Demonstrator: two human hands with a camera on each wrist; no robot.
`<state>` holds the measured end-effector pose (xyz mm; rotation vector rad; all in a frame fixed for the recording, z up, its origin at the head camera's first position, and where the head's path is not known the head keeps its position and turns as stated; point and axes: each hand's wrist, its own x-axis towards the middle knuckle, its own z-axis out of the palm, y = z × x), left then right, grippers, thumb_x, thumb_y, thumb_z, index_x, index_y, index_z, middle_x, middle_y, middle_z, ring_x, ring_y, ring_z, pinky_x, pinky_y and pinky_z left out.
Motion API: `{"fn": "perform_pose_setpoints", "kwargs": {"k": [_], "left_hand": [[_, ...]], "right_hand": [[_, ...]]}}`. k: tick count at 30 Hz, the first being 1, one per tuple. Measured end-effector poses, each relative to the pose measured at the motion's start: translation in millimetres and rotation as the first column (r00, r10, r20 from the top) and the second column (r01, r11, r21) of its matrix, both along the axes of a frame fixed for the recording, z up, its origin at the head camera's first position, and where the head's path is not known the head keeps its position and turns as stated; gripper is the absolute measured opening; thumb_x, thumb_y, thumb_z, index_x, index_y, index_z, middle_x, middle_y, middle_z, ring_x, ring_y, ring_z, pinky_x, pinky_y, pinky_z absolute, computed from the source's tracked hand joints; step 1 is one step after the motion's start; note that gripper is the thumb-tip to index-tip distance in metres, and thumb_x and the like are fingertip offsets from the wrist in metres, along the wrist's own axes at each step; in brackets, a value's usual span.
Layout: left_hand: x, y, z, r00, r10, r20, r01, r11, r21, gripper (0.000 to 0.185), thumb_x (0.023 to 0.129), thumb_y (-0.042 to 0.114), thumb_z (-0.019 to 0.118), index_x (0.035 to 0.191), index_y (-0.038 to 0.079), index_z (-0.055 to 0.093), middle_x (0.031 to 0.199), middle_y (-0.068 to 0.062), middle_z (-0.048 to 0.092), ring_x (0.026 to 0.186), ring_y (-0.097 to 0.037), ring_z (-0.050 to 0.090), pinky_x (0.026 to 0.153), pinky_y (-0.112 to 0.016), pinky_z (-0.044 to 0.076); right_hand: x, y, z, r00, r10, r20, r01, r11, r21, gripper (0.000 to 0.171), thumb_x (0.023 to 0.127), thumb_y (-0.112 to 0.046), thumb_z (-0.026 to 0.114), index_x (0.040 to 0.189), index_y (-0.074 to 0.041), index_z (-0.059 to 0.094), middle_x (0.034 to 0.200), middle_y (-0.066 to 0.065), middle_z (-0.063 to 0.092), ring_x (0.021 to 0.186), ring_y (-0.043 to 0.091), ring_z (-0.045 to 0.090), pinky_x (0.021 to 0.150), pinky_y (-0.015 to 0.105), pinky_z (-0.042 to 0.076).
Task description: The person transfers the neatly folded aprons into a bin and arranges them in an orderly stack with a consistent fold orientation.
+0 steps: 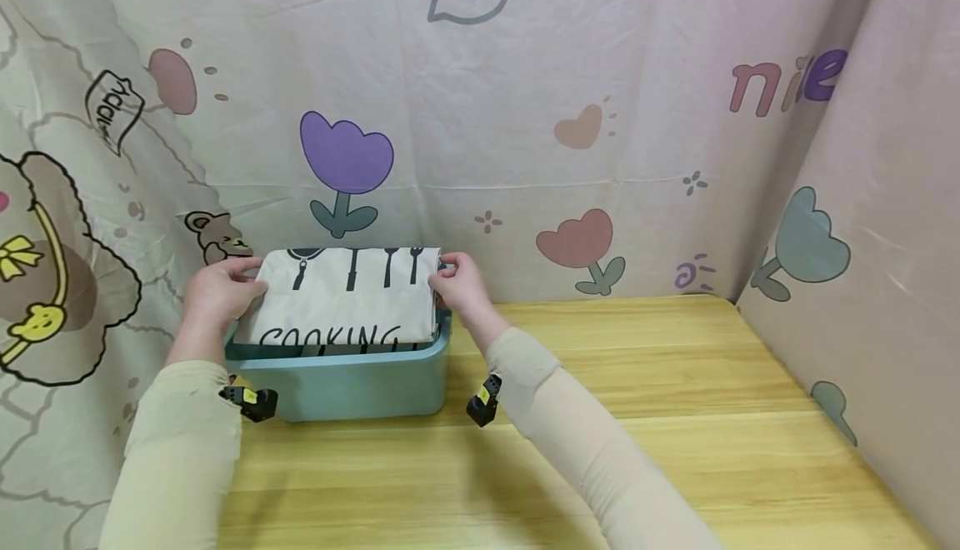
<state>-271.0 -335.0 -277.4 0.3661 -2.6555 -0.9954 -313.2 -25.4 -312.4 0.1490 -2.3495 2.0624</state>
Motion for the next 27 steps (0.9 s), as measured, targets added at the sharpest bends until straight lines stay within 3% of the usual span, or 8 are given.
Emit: {"fn": "perform_pose_setpoints", "kwargs": {"k": [7, 15, 18, 22, 24, 27], "left_hand": [[-2.1, -3, -3.3, 1.000, 0.013, 0.024, -0.012, 1.000, -0.025, 0.051, 0.096, 0.011, 0.058, 0.143, -0.003, 0.047, 0.126, -0.032, 0.053, 0.110, -0.046, 0.051, 0.083, -0.052, 0.048], [-1.7, -4, -5.8, 0.999, 0.011, 0.050, -0.007, 0.998, -0.069, 0.050, 0.096, 0.012, 0.058, 0.142, -0.004, 0.048, 0.128, -0.033, 0.054, 0.112, -0.047, 0.050, 0.088, -0.056, 0.046], [1.1, -6, -5.2, 0.996, -0.022, 0.084, 0.034, 0.990, -0.137, 0.049, 0.096, 0.013, 0.055, 0.141, -0.006, 0.048, 0.125, -0.033, 0.056, 0.107, -0.048, 0.054, 0.084, -0.056, 0.047], [5.3, -9, -5.1, 0.991, -0.075, 0.109, 0.099, 0.968, -0.231, 0.050, 0.095, 0.015, 0.051, 0.139, -0.009, 0.047, 0.125, -0.035, 0.055, 0.107, -0.052, 0.053, 0.085, -0.061, 0.044], [6.9, -9, -5.3, 0.991, -0.087, 0.099, 0.108, 0.965, -0.240, 0.050, 0.096, 0.017, 0.051, 0.139, -0.010, 0.046, 0.126, -0.036, 0.054, 0.110, -0.053, 0.051, 0.088, -0.063, 0.042], [8.6, -8, -5.0, 0.994, -0.087, 0.072, 0.102, 0.968, -0.230, 0.051, 0.098, 0.018, 0.050, 0.139, -0.010, 0.045, 0.126, -0.035, 0.054, 0.113, -0.053, 0.050, 0.092, -0.064, 0.041]], "right_hand": [[-1.6, -3, -3.2, 1.000, 0.001, -0.003, 0.000, 0.996, 0.090, 0.042, 0.095, -0.007, 0.065, 0.135, -0.002, 0.052, 0.097, 0.010, 0.061, 0.082, 0.022, 0.059, 0.075, 0.031, 0.058], [-3.1, -4, -6.2, 1.000, 0.005, -0.020, -0.001, 0.980, 0.198, 0.043, 0.094, -0.010, 0.066, 0.135, -0.002, 0.053, 0.096, 0.008, 0.062, 0.081, 0.020, 0.059, 0.074, 0.030, 0.057], [-3.2, -2, -3.7, 0.997, 0.039, -0.065, -0.013, 0.933, 0.360, 0.044, 0.095, -0.014, 0.065, 0.135, -0.001, 0.053, 0.095, 0.006, 0.063, 0.080, 0.019, 0.060, 0.073, 0.029, 0.055], [-2.5, 8, 4.3, 0.979, 0.092, -0.181, 0.029, 0.819, 0.573, 0.043, 0.096, -0.018, 0.064, 0.134, -0.001, 0.054, 0.101, 0.008, 0.066, 0.087, 0.020, 0.062, 0.076, 0.031, 0.053], [-1.2, 15, 8.5, 0.965, 0.119, -0.232, 0.044, 0.802, 0.596, 0.042, 0.097, -0.019, 0.063, 0.133, 0.000, 0.055, 0.108, 0.012, 0.067, 0.094, 0.023, 0.062, 0.081, 0.034, 0.053], [1.1, 28, 11.8, 0.946, 0.178, -0.272, 0.012, 0.816, 0.577, 0.040, 0.097, -0.019, 0.063, 0.132, 0.001, 0.057, 0.114, 0.014, 0.065, 0.101, 0.025, 0.061, 0.087, 0.036, 0.053]]}}
